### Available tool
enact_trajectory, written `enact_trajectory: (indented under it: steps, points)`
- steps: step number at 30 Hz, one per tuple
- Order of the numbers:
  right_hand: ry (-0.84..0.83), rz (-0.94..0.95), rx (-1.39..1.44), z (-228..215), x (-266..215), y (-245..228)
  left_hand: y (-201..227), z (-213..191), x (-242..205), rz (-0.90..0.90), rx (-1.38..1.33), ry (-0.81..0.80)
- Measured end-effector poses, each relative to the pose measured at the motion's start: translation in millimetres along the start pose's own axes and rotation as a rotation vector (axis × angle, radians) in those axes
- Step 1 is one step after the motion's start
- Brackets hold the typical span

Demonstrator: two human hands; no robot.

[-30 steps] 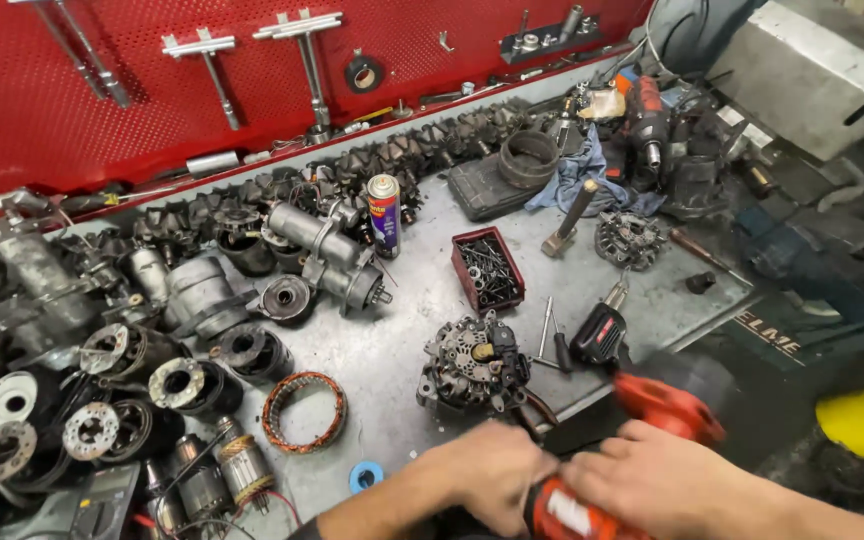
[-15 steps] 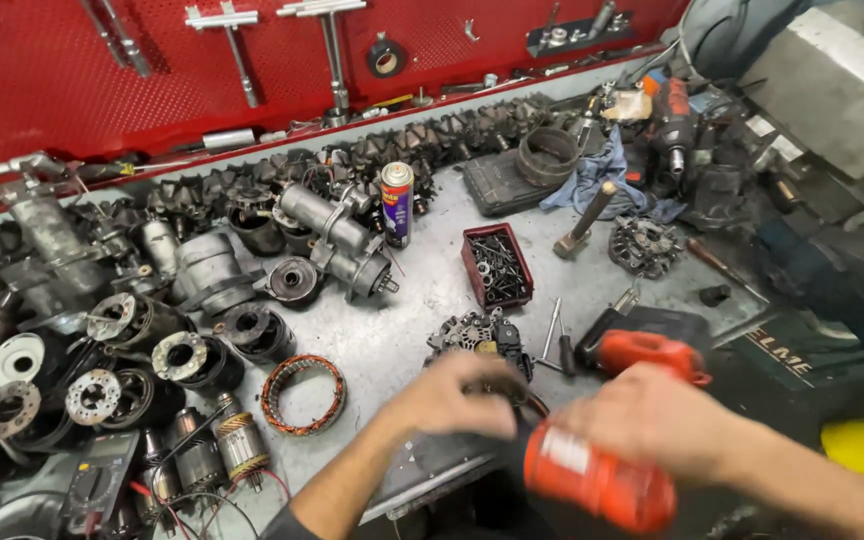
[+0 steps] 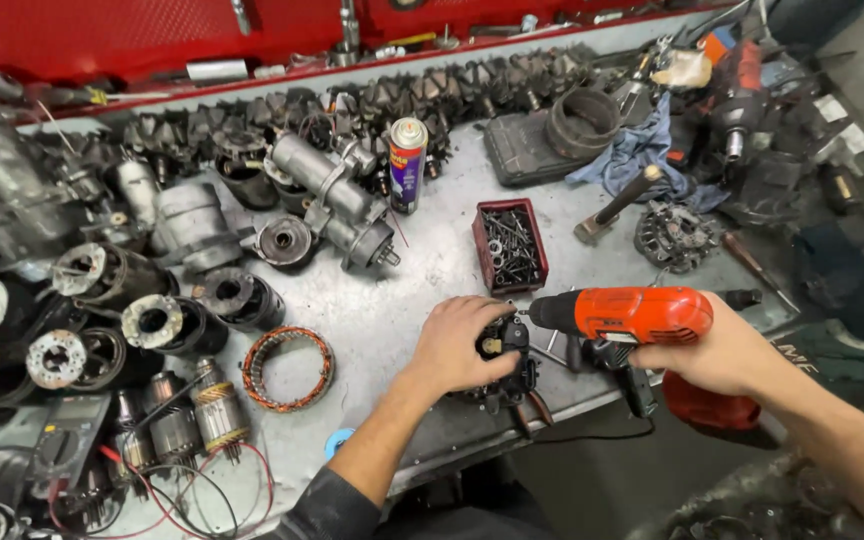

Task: The person assembles a small motor component on a cluttered workbench. They place a black plastic housing onto a stator, insert screws by hand, and then use a red power drill to tighten the screws. The person handles the motor parts and the drill throughout the process.

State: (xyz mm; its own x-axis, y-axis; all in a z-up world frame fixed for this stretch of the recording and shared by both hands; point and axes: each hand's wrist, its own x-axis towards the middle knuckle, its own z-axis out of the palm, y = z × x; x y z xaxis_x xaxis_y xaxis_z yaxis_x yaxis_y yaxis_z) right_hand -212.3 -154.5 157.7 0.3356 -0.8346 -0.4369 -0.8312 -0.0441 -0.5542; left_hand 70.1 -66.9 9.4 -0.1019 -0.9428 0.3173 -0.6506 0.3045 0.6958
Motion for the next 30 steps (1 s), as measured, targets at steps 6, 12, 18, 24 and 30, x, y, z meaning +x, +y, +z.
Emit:
enact_trajectory:
  steps: [6, 12, 18, 24, 30]
  points:
    - [-0.052, -0.017, -0.106, -4.3, -0.4, -13.2, 6.9, -3.2, 3.1, 0.002, 0.039, 0.009]
    - [-0.057, 0.067, -0.139, -4.4, -3.4, -19.2, 8.3, -3.3, 3.3, -0.007, 0.042, 0.006]
    - [-0.144, -0.175, 0.036, -5.4, 3.4, -26.0, 12.8, -8.9, 4.1, -0.031, 0.054, -0.048]
    - [-0.372, -0.087, -0.364, -14.3, 13.4, -99.3, 16.0, -10.4, 4.3, -0.037, 0.051, -0.045]
    - [-0.41, -0.042, -0.44, -14.9, 26.9, -133.4, 22.2, -4.6, -1.2, -0.049, 0.069, 0.043]
